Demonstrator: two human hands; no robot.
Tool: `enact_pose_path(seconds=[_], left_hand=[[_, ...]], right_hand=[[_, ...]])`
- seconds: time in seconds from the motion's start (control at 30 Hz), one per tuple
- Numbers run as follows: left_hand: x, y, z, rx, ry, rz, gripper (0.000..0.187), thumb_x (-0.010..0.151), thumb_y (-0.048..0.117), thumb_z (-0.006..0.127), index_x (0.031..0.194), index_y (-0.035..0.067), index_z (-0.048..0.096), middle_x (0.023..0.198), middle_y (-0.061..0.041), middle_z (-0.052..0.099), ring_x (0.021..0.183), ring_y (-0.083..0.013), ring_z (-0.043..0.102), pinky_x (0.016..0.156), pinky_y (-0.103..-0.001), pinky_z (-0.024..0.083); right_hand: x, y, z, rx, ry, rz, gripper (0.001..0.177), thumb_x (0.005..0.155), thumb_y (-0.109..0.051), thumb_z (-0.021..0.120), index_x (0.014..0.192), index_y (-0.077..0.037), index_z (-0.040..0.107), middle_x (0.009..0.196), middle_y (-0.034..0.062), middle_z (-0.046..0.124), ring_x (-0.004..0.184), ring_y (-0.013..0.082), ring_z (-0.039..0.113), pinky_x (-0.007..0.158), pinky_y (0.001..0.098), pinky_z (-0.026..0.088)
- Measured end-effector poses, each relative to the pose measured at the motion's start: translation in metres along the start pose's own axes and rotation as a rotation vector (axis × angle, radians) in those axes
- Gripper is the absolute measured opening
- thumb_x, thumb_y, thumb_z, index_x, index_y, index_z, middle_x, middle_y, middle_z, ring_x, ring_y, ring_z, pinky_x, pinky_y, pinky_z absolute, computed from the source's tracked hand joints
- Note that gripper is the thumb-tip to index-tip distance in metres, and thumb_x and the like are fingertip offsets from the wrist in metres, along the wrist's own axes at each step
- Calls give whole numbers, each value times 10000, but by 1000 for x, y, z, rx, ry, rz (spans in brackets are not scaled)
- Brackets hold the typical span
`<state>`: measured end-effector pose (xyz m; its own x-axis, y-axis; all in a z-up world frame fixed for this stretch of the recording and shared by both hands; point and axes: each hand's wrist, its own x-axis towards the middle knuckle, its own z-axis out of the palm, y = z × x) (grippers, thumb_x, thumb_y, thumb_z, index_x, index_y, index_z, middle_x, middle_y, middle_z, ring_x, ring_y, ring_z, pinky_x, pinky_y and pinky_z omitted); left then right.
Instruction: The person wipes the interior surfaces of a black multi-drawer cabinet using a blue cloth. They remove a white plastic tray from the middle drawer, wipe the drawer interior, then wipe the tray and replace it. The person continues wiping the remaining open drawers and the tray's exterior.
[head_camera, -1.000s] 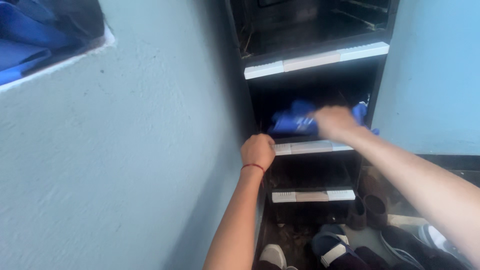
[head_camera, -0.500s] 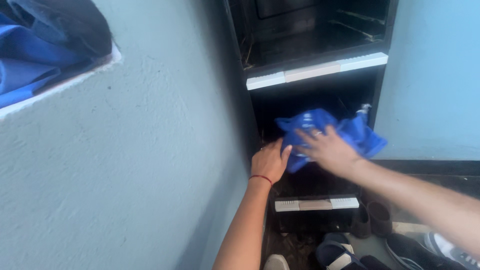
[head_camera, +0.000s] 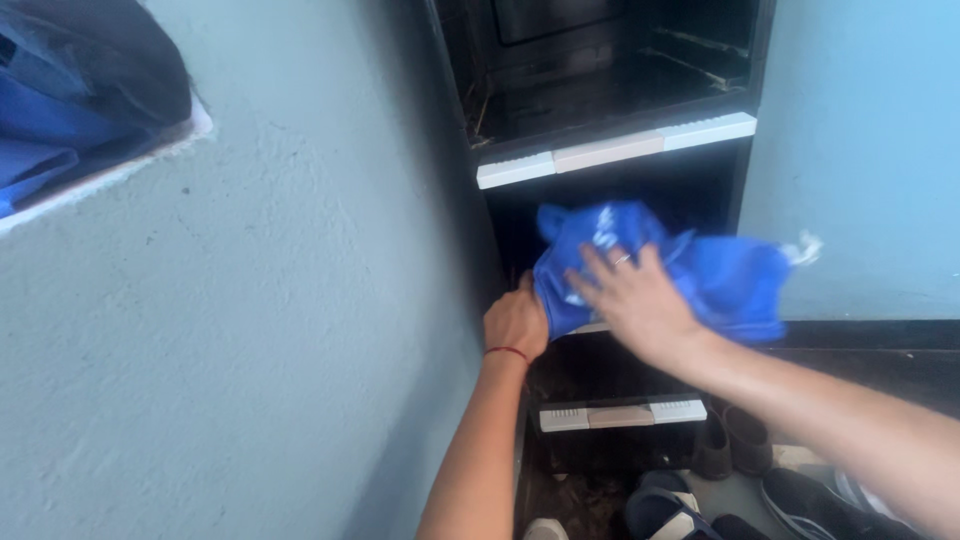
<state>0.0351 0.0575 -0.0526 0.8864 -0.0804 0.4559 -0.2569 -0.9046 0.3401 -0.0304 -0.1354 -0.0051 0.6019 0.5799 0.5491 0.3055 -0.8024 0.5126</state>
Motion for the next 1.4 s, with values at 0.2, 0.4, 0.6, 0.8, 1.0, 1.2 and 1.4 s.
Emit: enact_pose_path(seconds=[0.2, 0.4, 0.6, 0.8, 1.0, 1.2, 1.4], left_hand=[[5, 0, -3, -60, -15, -83, 489, 1014, 329, 427, 1423, 84, 537, 1012, -265, 725, 952, -450, 705, 881, -538, 543], [1, 5, 0, -35, -160, -105, 444, 991, 377, 482, 1302, 121, 668, 1155, -194, 732, 1116, -368, 690, 974, -484, 541], [18, 30, 8, -926, -183, -151, 764, 1022, 661, 307, 1555, 127, 423, 1560, -180, 480, 1447, -348, 430, 1149, -431, 351], [-2, 75, 13, -1201, 251, 54, 1218, 849, 618, 711, 1624, 48, -36, 1646, -305, 256, 1503, -421, 356, 1203, -468, 334], [-21, 91, 8, -499, 169, -67, 1338, 695, 599, 841, 1653, 150, 21, 1698, -317, -20, 1517, -536, 185, 1149, -566, 363], [10, 105, 8, -174, -165, -27, 1107, 720, 654, 773, 1626, 275, 263, 1671, -213, 166, 1562, -537, 29, 1143, -787, 109], [49, 113, 32, 137, -302, 41, 1130, 758, 746, 669, 1672, 238, 241, 1566, -276, 365, 1550, -558, 62, 1162, -810, -19]], right_hand=[[-6, -4, 20, 173, -392, -28, 486, 870, -135, 639, 1343, -244, 640, 1447, 106, 537, 1301, 310, 493, 1036, 576, 377], [-10, 74, -26, 116, -1133, 111, 280, 990, -274, 575, 1179, -152, 741, 1162, 57, 784, 1056, 143, 761, 924, 326, 627], [5, 146, -24, 1279, -579, 256, 530, 753, 17, 689, 1275, -75, 694, 1192, 124, 762, 1132, 261, 728, 1047, 414, 531], [20, 76, 59, 2073, -187, 955, 563, 777, 107, 623, 1326, -7, 570, 1112, 202, 703, 927, 297, 738, 863, 460, 605], [12, 37, 137, 2371, -267, 1213, 444, 924, -97, 713, 1336, 32, 605, 1220, 191, 663, 1006, 285, 692, 866, 419, 597], [-4, 57, 122, 2040, -454, 1288, 413, 996, -344, 559, 1301, -73, 621, 1139, 173, 719, 1017, 293, 712, 879, 513, 559], [-19, 71, 79, 636, -351, 800, 355, 978, -287, 582, 1274, -155, 728, 1163, 143, 762, 1108, 324, 722, 999, 408, 563]])
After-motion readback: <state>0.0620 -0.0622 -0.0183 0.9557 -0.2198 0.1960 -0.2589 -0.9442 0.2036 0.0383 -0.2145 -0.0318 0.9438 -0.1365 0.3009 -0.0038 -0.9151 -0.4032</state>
